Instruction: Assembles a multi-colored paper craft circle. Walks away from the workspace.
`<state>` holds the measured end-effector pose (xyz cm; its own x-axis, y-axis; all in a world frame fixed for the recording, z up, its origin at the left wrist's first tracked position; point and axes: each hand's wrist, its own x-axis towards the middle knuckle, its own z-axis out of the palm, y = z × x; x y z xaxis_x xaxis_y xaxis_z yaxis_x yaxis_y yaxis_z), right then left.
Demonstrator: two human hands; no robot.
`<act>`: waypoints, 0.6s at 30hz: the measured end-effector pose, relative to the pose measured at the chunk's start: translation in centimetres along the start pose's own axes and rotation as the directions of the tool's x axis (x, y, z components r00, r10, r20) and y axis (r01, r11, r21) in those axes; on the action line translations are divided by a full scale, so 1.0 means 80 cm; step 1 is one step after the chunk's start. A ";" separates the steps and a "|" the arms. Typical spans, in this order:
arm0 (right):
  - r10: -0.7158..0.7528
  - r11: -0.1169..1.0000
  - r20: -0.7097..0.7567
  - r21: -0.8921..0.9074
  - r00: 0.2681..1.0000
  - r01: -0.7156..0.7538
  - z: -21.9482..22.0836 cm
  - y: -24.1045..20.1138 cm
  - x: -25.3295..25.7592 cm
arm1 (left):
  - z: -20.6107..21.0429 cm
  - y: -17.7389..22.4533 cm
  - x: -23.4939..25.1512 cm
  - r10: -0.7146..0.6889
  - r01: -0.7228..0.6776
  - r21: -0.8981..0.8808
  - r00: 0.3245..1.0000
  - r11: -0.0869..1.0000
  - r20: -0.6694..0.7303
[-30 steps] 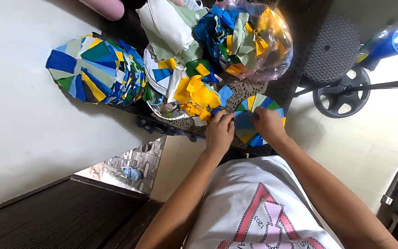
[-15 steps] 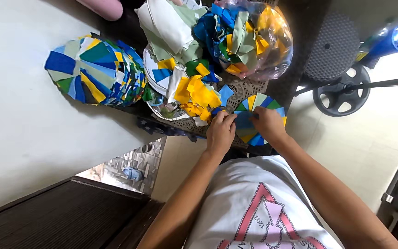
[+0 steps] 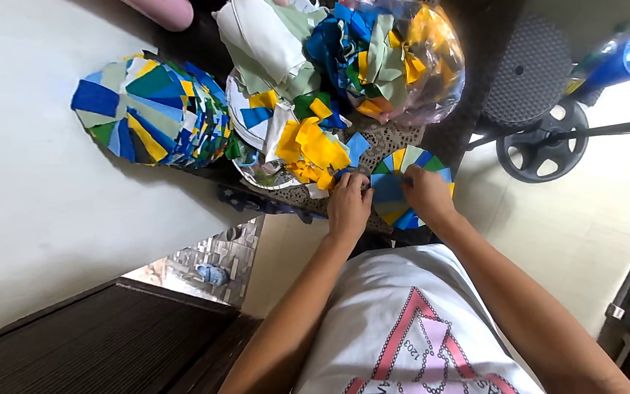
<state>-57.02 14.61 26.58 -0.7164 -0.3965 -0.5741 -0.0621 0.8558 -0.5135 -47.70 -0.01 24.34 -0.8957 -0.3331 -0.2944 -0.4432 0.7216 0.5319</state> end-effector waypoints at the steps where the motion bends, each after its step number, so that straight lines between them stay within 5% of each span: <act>1: -0.002 1.000 0.000 0.003 1.000 0.002 0.000 0.000 0.000 | -0.001 0.000 0.000 0.000 0.000 -0.005 1.000 1.000 0.007; 7: 0.020 0.995 -0.025 -0.101 0.999 -0.023 -0.006 -0.008 -0.011 | -0.001 0.000 0.002 -0.003 0.003 -0.020 1.000 1.000 0.008; 12: -0.344 0.931 -0.220 -0.205 0.913 0.301 0.017 0.018 -0.026 | 0.000 -0.003 0.000 0.020 -0.020 -0.024 1.000 1.000 -0.011; 18: -0.303 0.944 -0.137 -0.176 0.943 0.278 0.019 0.030 -0.026 | -0.001 -0.002 -0.002 0.010 -0.010 -0.024 1.000 1.000 0.000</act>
<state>-54.66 16.94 25.58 -0.7519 -0.5880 -0.2981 -0.3802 0.7562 -0.5325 -47.51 -0.15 24.37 -0.9002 -0.3259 -0.2890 -0.4349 0.7100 0.5538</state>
